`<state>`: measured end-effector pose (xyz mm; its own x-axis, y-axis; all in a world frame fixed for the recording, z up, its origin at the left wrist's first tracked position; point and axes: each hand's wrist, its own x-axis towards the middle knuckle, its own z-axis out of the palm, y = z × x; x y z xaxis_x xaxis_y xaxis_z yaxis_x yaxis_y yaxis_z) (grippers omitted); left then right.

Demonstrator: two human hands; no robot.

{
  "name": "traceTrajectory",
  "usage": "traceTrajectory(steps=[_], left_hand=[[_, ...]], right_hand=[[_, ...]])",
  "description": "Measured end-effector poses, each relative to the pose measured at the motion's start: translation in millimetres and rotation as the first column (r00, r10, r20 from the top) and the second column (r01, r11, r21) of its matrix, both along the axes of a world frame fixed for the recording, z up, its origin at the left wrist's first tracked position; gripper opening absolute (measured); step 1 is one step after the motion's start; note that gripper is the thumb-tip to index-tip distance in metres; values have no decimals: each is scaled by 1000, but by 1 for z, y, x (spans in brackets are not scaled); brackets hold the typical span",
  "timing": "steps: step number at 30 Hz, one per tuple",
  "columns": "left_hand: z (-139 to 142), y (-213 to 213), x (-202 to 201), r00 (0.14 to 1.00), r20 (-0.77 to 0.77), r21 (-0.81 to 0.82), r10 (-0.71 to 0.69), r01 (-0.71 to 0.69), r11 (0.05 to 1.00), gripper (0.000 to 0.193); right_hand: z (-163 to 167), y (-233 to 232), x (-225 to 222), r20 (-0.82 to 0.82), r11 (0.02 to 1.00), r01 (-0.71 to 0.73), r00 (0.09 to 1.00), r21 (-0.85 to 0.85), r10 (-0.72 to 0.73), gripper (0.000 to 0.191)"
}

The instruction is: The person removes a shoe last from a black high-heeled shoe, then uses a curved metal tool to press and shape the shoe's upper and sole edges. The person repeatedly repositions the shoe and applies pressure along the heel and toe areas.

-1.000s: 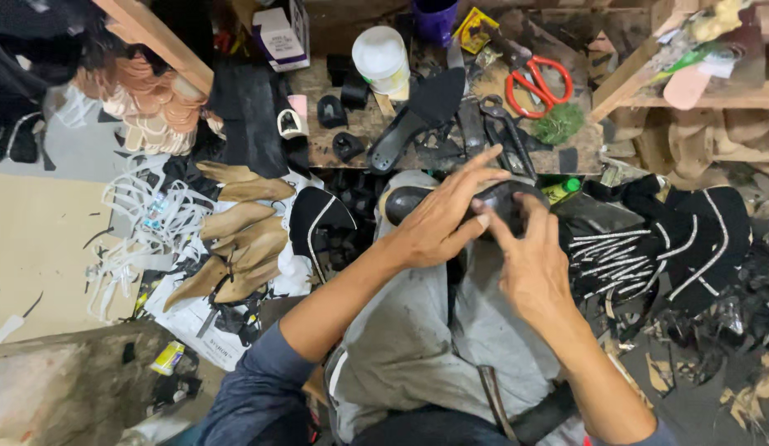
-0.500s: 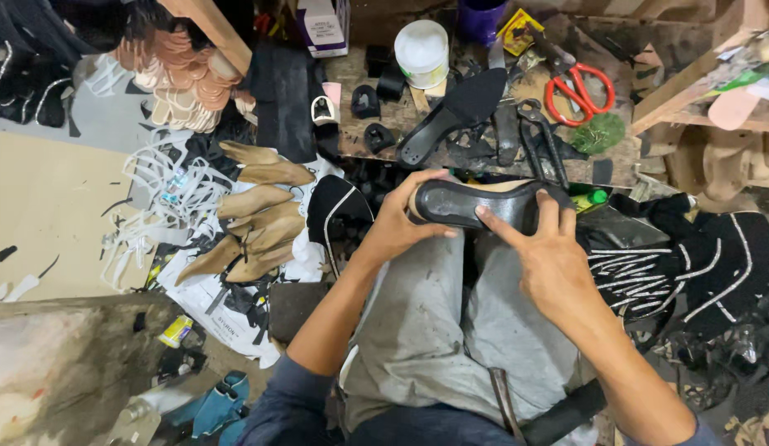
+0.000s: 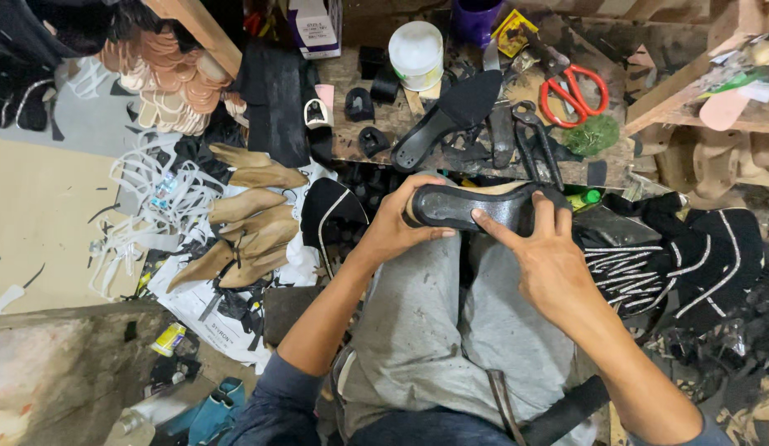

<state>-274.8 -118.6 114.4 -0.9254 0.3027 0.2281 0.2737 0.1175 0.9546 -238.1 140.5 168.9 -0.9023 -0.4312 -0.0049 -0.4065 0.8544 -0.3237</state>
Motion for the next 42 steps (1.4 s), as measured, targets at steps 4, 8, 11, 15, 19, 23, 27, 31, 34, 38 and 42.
traceTrajectory(steps=[4, 8, 11, 15, 19, 23, 27, 31, 34, 38, 42], left_hand=[[7, 7, 0, 1000, 0, -21, -19, 19, 1000, 68], [8, 11, 1, 1000, 13, -65, -18, 19, 998, 68], [4, 10, 2, 999, 19, -31, -35, 36, 999, 69], [1, 8, 0, 998, 51, -22, -47, 48, 999, 68], [3, 10, -3, 998, 37, -21, -58, 59, 998, 68], [7, 11, -8, 997, 55, -66, -46, 49, 997, 68], [8, 10, -11, 995, 99, -50, -28, 33, 998, 70], [8, 9, -14, 995, 81, -33, -51, 54, 998, 69], [8, 9, -15, 993, 110, -16, -48, 50, 999, 70], [9, 8, -16, 993, 87, 33, -77, 75, 997, 67], [10, 8, -17, 992, 115, 8, -58, 57, 998, 68]], right_hand=[[3, 4, -1, -27, 1000, -3, 1000, -7, 3, 101], [15, 7, 7, -20, 1000, 5, 1000, 17, -4, 104], [24, 20, 0, 53, 996, 42, 998, -80, -38, 92], [19, 67, -51, 235, 796, 386, 922, -466, -309, 42], [-15, 100, -129, -224, 904, 371, 882, -214, -415, 23], [-38, 100, -181, -254, 943, 330, 916, 42, -310, 18], [-43, 91, -196, -174, 935, 349, 926, 64, -334, 16], [-46, 90, -194, -181, 945, 327, 930, 3, -321, 16], [-45, 93, -188, -290, 949, 315, 909, 4, -300, 10], [-40, 106, -182, -287, 971, 220, 928, -88, -236, 13], [-48, 119, -178, -341, 972, 183, 913, -144, -222, 18]])
